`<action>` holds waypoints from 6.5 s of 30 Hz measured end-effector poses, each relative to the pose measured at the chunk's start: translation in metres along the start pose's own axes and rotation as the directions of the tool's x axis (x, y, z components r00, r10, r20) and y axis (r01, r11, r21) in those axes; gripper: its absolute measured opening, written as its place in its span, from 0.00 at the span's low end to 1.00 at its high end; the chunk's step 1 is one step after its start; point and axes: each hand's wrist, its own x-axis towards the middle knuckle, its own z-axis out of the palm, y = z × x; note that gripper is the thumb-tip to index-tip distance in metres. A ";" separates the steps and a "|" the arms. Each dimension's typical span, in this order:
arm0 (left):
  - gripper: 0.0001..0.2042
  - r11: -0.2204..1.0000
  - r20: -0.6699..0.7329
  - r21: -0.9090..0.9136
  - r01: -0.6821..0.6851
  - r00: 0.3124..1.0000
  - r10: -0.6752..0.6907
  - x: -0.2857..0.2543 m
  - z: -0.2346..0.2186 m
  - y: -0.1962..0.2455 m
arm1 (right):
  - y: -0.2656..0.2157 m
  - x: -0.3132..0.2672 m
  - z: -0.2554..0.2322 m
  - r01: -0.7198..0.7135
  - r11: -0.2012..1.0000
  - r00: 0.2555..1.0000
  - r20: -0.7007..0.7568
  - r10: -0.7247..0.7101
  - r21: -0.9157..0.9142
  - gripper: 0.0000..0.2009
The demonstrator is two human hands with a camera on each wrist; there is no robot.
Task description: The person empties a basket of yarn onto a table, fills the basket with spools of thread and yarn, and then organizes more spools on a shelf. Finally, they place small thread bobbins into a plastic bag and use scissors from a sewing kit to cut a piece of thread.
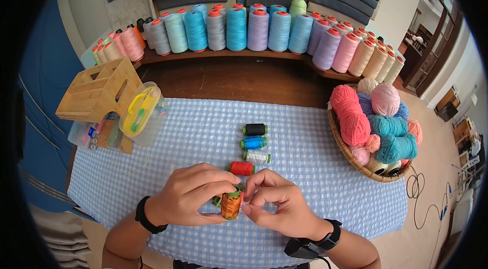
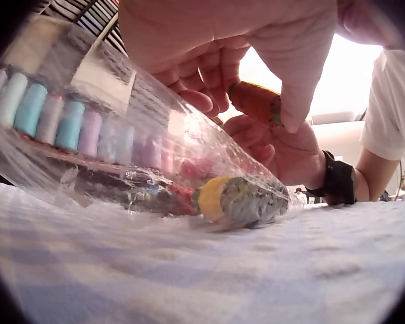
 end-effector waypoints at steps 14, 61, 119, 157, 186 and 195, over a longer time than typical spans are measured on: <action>0.26 1.000 0.028 -0.008 0.004 1.000 -0.004 0.000 -0.002 0.000 | -0.003 0.004 -0.014 -0.066 0.974 0.992 0.117 0.041 0.215 0.03; 0.30 0.996 0.095 -0.079 -0.040 0.994 0.048 -0.001 -0.003 -0.001 | 0.000 0.001 -0.002 0.119 0.992 0.992 0.044 -0.118 -0.031 0.03; 0.25 0.983 0.152 -0.180 -0.023 0.987 0.051 -0.001 0.002 0.000 | 0.008 0.000 0.004 -0.003 0.992 0.988 0.154 -0.016 0.124 0.05; 0.23 0.998 0.004 -0.033 -0.047 0.999 0.047 -0.002 0.000 -0.001 | 0.004 0.001 0.002 -0.115 0.946 0.992 0.088 0.093 0.302 0.02; 0.27 0.993 0.006 -0.115 -0.005 1.000 0.006 0.000 -0.004 -0.003 | -0.001 0.002 0.011 0.020 0.986 0.995 -0.103 -0.003 0.167 0.10; 0.24 0.988 0.248 -0.157 0.005 0.968 0.035 -0.003 -0.002 -0.001 | 0.001 0.001 0.006 0.004 0.998 1.000 0.009 -0.005 0.069 0.13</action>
